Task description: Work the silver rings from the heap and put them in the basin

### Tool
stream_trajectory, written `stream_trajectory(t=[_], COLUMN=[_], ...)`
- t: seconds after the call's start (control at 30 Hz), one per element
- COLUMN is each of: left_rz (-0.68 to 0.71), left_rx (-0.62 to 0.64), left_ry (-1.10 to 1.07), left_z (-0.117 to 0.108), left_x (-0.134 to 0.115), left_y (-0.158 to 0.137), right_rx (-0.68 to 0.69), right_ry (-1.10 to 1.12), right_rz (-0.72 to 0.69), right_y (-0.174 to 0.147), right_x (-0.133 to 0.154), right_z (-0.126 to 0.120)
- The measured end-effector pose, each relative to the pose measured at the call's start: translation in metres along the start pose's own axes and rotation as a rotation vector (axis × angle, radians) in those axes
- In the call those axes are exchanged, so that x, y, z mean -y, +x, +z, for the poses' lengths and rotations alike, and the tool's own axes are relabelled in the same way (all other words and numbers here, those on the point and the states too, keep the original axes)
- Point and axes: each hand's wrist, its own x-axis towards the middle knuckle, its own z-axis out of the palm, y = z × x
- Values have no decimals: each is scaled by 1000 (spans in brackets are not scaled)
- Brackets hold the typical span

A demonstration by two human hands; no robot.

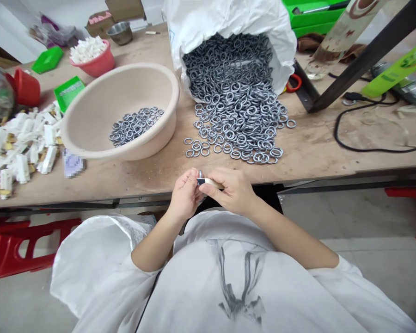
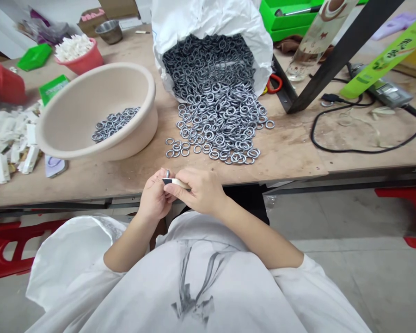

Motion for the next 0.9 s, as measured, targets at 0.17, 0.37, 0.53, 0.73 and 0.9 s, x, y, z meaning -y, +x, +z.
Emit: stream_trajectory(t=[0.17, 0.37, 0.53, 0.73, 0.9], left_rz=[31, 46, 31, -26, -21], left_rx=[-3, -13, 59, 181, 87], left_ry=[-20, 1, 61, 108, 124], left_z=[2, 0, -7, -14, -25], left_x=[0, -1, -1, -2, -9], left_y=[-2, 0, -4, -6, 3], right_rx=[-2, -3, 34, 19, 197], right_ry=[-31, -46, -38, -388, -616], right_rz=[8, 3, 155, 416, 386], right_y=[0, -1, 4, 30, 55], right_x=[0, 5, -7, -37, -37], right_z=[-3, -1, -1, -5, 10])
